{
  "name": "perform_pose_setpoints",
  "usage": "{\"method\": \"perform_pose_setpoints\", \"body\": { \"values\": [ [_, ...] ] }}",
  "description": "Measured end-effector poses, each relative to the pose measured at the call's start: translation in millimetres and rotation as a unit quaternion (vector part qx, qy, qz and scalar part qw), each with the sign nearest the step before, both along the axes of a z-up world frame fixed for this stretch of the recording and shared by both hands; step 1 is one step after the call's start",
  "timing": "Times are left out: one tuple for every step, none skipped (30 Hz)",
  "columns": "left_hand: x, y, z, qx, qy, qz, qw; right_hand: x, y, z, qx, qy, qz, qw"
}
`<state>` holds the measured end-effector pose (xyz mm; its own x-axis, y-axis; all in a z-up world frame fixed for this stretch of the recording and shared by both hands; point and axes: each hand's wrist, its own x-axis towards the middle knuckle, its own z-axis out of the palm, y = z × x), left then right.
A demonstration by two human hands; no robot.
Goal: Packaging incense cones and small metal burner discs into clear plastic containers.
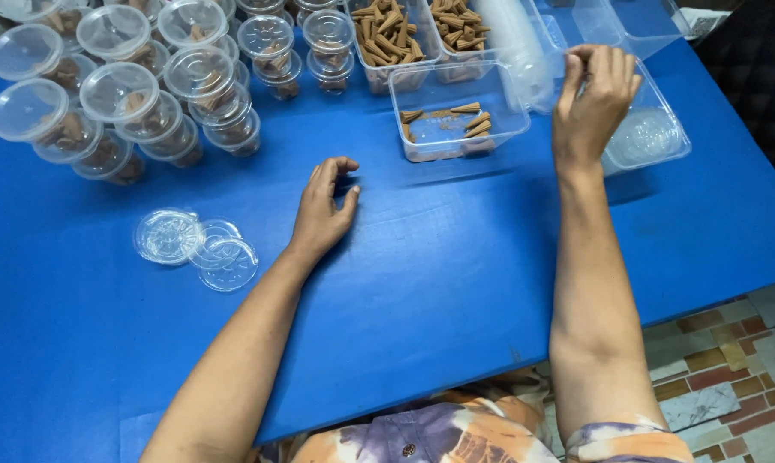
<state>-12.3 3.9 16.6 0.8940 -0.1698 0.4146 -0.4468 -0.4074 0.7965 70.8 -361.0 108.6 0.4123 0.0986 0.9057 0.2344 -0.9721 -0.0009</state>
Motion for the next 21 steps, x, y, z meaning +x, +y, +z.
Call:
{"method": "perform_pose_setpoints", "body": {
  "values": [
    [-0.4,-0.4,0.6,0.002,-0.018,-0.008,1.0,0.0,7.1,1.5,0.031,0.021,0.042,0.998],
    [-1.0,-0.5,0.9,0.004,-0.036,-0.016,0.999,-0.3,14.4,2.7,0.063,0.042,0.083,0.994],
    [-1.5,-1.0,2.0,0.004,-0.036,-0.015,0.999,-4.2,23.8,5.6,0.063,0.042,0.084,0.994],
    [-2.5,-1.3,3.0,0.006,-0.043,-0.019,0.999,-8.0,33.6,8.3,0.104,0.072,0.15,0.981],
    [-3.6,-1.3,4.1,0.009,-0.051,-0.023,0.998,-11.9,43.7,11.0,0.144,0.102,0.215,0.961],
    [-5.4,-2.2,5.7,0.008,-0.05,-0.02,0.998,-19.0,54.8,14.3,0.144,0.103,0.217,0.96],
    [-7.4,-2.9,7.3,0.0,-0.068,-0.031,0.997,-26.2,66.1,17.6,0.176,0.14,0.25,0.942],
    [-9.5,-3.4,8.8,-0.008,-0.086,-0.041,0.995,-33.3,77.7,20.9,0.207,0.177,0.283,0.92],
    [-10.5,-3.7,8.3,-0.009,-0.085,-0.037,0.996,-38.8,87.2,21.3,0.206,0.179,0.286,0.918],
    [-11.5,-3.7,7.5,-0.016,-0.105,-0.045,0.993,-44.1,97.0,21.7,0.221,0.216,0.299,0.903],
    [-12.5,-3.6,6.8,-0.023,-0.124,-0.054,0.991,-49.5,106.8,22.1,0.234,0.254,0.311,0.885],
    [-13.7,-5.1,8.7,-0.023,-0.124,-0.048,0.991,-50.9,117.0,16.8,0.232,0.256,0.315,0.884],
    [-14.7,-6.8,10.6,-0.041,-0.149,-0.038,0.987,-52.2,126.8,11.4,0.218,0.254,0.326,0.884],
    [-14.7,-9.1,12.6,-0.058,-0.174,-0.03,0.983,-53.8,135.8,6.0,0.204,0.251,0.335,0.885],
    [-15.4,-8.6,15.1,-0.058,-0.174,-0.027,0.983,-54.8,146.2,-3.0,0.203,0.252,0.338,0.884],
    [-16.2,-9.2,17.5,-0.049,-0.183,-0.032,0.981,-57.0,155.3,-12.2,0.162,0.248,0.34,0.892],
    [-16.7,-10.3,19.9,-0.041,-0.193,-0.037,0.98,-59.0,163.8,-21.5,0.121,0.244,0.341,0.9],
    [-14.8,-9.5,15.3,-0.04,-0.192,-0.038,0.98,-61.3,170.0,-27.5,0.122,0.244,0.34,0.9],
    [-12.8,-9.0,10.8,-0.024,-0.183,-0.041,0.982,-63.4,175.9,-33.4,0.094,0.234,0.336,0.907],
    [-11.0,-8.1,6.3,-0.008,-0.173,-0.045,0.984,-65.7,182.2,-39.6,0.067,0.225,0.331,0.914],
    [-10.6,-8.1,5.2,-0.007,-0.172,-0.046,0.984,-66.4,182.7,-39.3,0.069,0.225,0.33,0.914]
  ]
}}
